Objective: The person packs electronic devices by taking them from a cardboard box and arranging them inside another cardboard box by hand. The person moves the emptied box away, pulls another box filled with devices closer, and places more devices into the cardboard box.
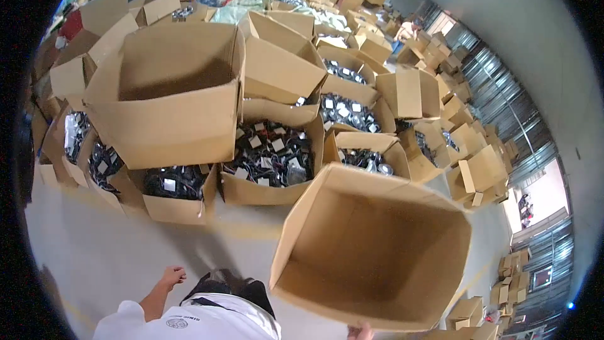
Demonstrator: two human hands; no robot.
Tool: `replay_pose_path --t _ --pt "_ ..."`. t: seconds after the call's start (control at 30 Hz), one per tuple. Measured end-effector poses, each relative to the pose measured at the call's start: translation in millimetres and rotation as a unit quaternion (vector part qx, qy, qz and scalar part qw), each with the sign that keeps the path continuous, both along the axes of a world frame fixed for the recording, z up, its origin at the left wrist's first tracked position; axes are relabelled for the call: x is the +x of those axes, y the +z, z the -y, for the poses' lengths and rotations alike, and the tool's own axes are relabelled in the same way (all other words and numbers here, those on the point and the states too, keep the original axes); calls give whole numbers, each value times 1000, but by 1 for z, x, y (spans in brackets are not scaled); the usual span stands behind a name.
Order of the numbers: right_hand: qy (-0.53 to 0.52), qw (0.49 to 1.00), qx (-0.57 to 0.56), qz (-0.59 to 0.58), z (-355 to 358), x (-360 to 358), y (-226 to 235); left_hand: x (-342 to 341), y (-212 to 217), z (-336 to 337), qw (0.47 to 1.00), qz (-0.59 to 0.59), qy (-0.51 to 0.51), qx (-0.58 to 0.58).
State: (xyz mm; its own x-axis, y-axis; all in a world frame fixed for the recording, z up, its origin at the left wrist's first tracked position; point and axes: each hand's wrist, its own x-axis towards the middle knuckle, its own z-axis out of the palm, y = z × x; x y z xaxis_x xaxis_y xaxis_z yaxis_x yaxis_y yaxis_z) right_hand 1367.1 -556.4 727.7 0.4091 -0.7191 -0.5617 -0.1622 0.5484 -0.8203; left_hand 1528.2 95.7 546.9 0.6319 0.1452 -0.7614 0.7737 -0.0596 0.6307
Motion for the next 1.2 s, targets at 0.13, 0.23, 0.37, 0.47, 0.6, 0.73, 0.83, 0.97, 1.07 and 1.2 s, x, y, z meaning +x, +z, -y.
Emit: replay_pose_path --t 0.13,0.23,0.37,0.47,0.6,0.73,0.83,0.97,1.07,1.2 --pt "26 987 10 161 -15 172 79 -6 6 -2 983 61 167 -38" --pt "117 971 8 208 7 287 86 -38 -2 -18 972 83 220 4" --pt "292 952 48 76 -19 432 171 -134 -33 -4 903 86 416 67" --pt "602 745 -283 -50 48 485 249 -212 -4 35 836 104 530 99" --pt "683 385 -621 9 236 759 198 -299 -56 169 790 -141 587 105" --pt "770 359 -526 48 124 809 133 -406 -60 301 912 -248 243 216" --pt "793 325 -511 62 61 813 139 -381 -70 316 775 -219 590 63" --pt "808 297 -501 89 -35 802 136 -327 -20 267 734 -107 668 60" --pt "835 253 -476 111 -145 787 114 -320 -1 234 742 10 661 111" --pt "862 204 -447 123 -275 720 70 -361 11 244 710 40 697 88"
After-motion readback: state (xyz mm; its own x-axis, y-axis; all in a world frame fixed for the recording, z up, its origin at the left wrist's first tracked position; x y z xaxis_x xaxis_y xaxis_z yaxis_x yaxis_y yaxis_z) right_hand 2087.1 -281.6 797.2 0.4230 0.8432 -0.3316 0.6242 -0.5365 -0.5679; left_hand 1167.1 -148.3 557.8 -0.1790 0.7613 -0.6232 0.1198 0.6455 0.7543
